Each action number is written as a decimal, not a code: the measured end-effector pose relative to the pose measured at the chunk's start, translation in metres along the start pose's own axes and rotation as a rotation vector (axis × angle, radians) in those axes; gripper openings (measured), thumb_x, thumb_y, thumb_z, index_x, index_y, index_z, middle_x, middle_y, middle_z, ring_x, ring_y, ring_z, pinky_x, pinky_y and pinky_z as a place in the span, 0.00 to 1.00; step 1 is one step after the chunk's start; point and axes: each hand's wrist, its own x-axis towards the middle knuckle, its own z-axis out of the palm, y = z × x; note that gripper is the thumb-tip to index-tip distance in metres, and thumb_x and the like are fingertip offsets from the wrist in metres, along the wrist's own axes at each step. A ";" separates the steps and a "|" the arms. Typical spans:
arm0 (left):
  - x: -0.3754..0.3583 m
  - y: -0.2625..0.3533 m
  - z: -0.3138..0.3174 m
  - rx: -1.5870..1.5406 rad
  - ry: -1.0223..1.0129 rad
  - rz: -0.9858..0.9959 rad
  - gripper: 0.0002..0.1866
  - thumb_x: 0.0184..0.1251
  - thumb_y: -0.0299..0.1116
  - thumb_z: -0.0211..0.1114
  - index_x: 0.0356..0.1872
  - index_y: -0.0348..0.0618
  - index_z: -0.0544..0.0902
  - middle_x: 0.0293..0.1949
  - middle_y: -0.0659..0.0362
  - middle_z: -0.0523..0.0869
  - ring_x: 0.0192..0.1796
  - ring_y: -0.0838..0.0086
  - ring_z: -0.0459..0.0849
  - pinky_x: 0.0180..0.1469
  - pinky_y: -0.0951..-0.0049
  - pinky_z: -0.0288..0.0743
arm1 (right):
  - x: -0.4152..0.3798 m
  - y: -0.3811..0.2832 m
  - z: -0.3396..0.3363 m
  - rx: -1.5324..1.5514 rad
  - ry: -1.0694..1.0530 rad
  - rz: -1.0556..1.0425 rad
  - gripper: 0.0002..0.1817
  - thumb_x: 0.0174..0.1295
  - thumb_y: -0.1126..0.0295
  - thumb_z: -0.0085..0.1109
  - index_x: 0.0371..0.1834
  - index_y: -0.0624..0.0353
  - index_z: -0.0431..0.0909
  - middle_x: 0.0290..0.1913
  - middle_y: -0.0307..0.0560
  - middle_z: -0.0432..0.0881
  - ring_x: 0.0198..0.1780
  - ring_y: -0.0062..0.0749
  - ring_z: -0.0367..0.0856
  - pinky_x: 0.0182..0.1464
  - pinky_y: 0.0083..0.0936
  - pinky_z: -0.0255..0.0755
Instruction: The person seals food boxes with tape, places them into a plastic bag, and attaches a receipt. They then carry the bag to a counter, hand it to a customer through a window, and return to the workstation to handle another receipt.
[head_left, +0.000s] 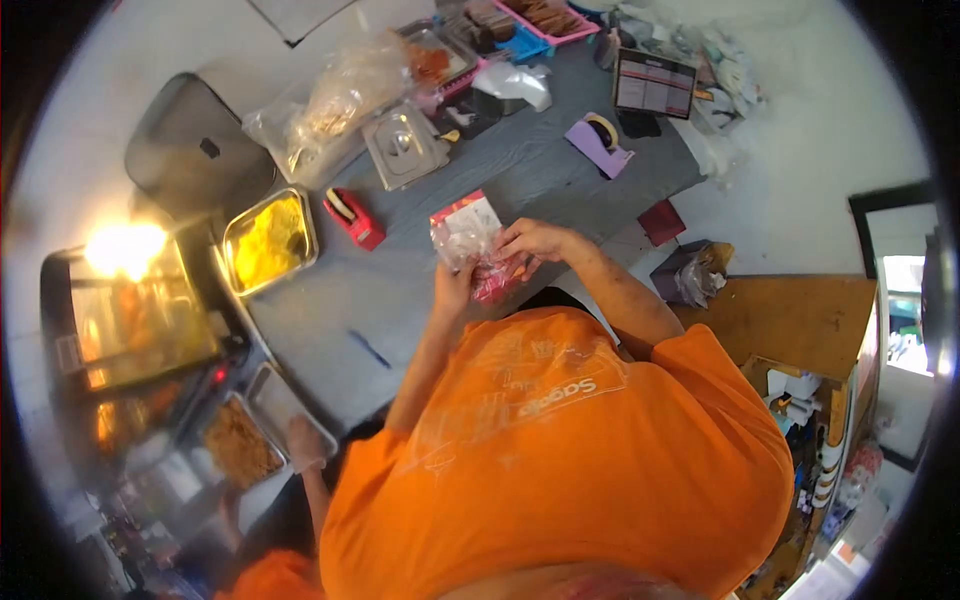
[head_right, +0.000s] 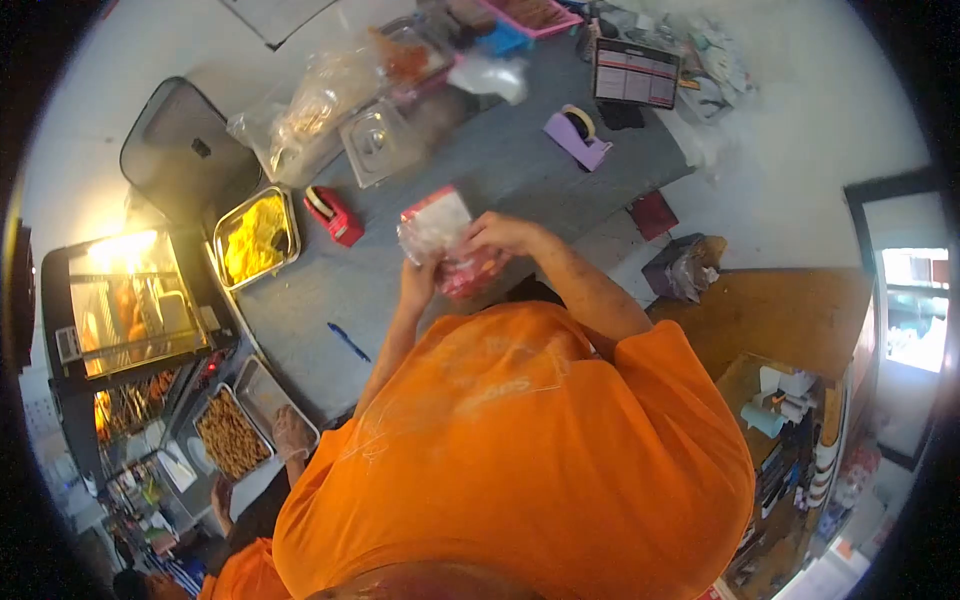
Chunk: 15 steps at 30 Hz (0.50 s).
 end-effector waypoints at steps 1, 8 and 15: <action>-0.002 0.006 0.002 -0.002 0.015 -0.008 0.10 0.71 0.31 0.57 0.47 0.38 0.79 0.32 0.59 0.84 0.27 0.80 0.80 0.27 0.80 0.72 | 0.010 0.006 -0.003 -0.005 -0.013 0.009 0.14 0.60 0.67 0.62 0.46 0.63 0.79 0.37 0.45 0.82 0.29 0.24 0.80 0.30 0.24 0.77; -0.003 0.022 0.008 -0.279 -0.008 -0.189 0.09 0.71 0.30 0.56 0.45 0.37 0.79 0.32 0.59 0.85 0.26 0.78 0.83 0.26 0.79 0.77 | 0.055 0.045 -0.001 0.117 0.221 -0.400 0.07 0.61 0.74 0.59 0.37 0.66 0.82 0.20 0.37 0.73 0.21 0.19 0.70 0.22 0.19 0.66; -0.005 0.027 0.007 -0.244 -0.011 -0.241 0.09 0.71 0.30 0.56 0.45 0.35 0.79 0.32 0.58 0.85 0.25 0.78 0.81 0.25 0.80 0.74 | 0.053 0.050 0.003 0.030 0.295 -0.421 0.07 0.60 0.74 0.61 0.37 0.67 0.83 0.22 0.38 0.76 0.23 0.18 0.71 0.25 0.17 0.67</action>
